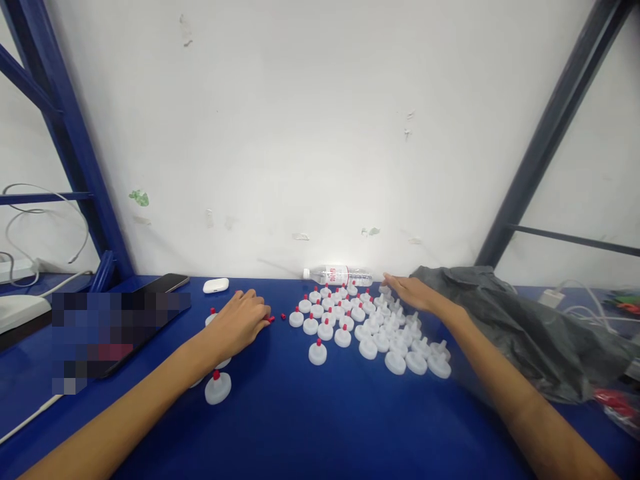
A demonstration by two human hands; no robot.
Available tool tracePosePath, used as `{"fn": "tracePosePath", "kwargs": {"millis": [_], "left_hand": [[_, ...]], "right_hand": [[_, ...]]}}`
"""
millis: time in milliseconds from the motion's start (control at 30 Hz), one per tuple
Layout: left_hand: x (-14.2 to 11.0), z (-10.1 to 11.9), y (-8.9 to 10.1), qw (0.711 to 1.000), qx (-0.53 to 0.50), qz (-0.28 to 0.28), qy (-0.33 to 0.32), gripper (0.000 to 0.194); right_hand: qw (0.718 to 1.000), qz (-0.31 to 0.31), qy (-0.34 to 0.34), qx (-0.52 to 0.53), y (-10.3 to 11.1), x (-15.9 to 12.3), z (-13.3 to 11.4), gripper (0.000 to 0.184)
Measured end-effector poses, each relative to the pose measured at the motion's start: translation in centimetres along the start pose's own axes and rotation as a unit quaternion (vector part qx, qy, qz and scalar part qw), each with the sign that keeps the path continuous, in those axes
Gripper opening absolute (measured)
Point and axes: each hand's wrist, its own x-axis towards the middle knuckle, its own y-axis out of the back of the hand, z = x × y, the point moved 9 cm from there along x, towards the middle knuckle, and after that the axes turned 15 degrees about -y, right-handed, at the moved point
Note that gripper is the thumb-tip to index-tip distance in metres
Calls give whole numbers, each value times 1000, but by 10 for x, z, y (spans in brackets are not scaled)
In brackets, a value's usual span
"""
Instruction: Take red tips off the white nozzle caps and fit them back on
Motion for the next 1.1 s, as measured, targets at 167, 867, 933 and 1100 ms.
{"fn": "tracePosePath", "kwargs": {"millis": [167, 867, 933, 1100], "left_hand": [[0, 0, 5, 1000, -7, 7, 12, 17], [0, 39, 49, 960, -177, 219, 4, 14], [1, 45, 50, 957, -182, 224, -14, 16], [1, 55, 52, 958, -170, 226, -53, 19]], "right_hand": [[999, -19, -16, -31, -1, 5, 0, 29], [923, 55, 365, 107, 13, -140, -190, 35], [914, 69, 384, 112, 12, -154, -200, 40], [912, 98, 383, 109, 15, -165, -204, 36]]}}
